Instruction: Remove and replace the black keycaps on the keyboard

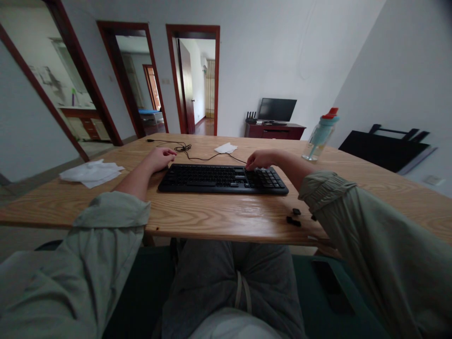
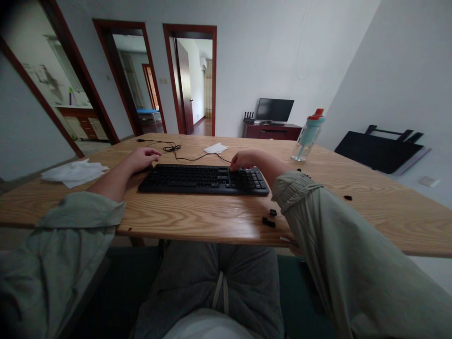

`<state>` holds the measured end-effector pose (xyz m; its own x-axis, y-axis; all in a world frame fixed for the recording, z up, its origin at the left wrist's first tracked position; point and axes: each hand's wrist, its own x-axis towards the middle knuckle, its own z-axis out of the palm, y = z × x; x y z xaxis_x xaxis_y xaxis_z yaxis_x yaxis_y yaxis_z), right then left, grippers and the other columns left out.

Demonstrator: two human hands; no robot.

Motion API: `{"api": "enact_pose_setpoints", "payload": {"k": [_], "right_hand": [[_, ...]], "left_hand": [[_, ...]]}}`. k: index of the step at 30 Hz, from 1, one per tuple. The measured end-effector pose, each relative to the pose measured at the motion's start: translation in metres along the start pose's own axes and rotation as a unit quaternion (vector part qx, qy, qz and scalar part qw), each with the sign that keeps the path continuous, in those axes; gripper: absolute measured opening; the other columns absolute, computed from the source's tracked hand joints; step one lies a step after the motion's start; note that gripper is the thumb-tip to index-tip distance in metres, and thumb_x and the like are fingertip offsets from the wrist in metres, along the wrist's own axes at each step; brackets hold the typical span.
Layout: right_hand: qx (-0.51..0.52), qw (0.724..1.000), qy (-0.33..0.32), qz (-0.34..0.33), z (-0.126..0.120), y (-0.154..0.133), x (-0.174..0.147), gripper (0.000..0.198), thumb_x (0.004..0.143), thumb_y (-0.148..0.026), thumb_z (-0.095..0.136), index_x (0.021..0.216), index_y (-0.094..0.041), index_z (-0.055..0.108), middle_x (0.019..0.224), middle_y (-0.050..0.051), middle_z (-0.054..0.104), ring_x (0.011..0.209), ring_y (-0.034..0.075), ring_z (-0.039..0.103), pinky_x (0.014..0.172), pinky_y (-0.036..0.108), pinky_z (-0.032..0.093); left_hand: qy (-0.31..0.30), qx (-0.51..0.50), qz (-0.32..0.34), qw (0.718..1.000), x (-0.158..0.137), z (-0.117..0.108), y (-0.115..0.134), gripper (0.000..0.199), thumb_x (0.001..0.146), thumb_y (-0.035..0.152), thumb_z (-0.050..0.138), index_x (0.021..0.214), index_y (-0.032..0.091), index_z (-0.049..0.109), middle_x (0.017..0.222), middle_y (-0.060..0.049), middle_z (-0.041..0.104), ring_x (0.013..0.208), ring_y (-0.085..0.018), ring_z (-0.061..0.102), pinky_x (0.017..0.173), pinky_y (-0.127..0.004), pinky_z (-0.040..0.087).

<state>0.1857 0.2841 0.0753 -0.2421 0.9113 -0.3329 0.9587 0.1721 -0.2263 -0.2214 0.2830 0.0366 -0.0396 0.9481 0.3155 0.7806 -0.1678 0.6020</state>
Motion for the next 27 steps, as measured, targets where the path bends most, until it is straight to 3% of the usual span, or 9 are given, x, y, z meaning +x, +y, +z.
{"api": "enact_pose_setpoints", "payload": {"k": [11, 19, 27], "right_hand": [[-0.006, 0.999, -0.026, -0.025, -0.001, -0.003, 0.004, 0.04, 0.078, -0.046, 0.076, 0.109, -0.022, 0.075, 0.099, 0.006, 0.07, 0.077, 0.016, 0.056, 0.059, 0.023, 0.042], [0.043, 0.999, -0.009, -0.009, -0.002, 0.003, -0.003, 0.031, 0.079, -0.035, 0.075, 0.106, -0.021, 0.077, 0.107, 0.008, 0.072, 0.082, 0.018, 0.058, 0.06, 0.025, 0.042], [0.114, 0.993, -0.014, 0.007, 0.006, 0.011, 0.0, 0.024, 0.081, -0.037, 0.074, 0.1, -0.022, 0.074, 0.101, 0.004, 0.071, 0.067, 0.011, 0.052, 0.055, 0.023, 0.036]], "left_hand": [[0.0, 0.007, 0.011, 1.0, 0.0, -0.001, 0.0, 0.033, 0.071, 0.037, 0.062, 0.095, 0.019, 0.076, 0.085, -0.005, 0.074, 0.072, -0.02, 0.062, 0.068, -0.03, 0.048], [-0.001, 0.018, 0.005, 1.0, 0.0, -0.001, 0.001, 0.033, 0.072, 0.033, 0.062, 0.099, 0.018, 0.076, 0.085, -0.006, 0.074, 0.07, -0.02, 0.062, 0.07, -0.03, 0.049], [-0.001, 0.01, 0.003, 1.0, -0.001, -0.001, 0.003, 0.032, 0.072, 0.031, 0.062, 0.098, 0.019, 0.077, 0.087, -0.006, 0.075, 0.074, -0.021, 0.063, 0.074, -0.032, 0.05]]}}
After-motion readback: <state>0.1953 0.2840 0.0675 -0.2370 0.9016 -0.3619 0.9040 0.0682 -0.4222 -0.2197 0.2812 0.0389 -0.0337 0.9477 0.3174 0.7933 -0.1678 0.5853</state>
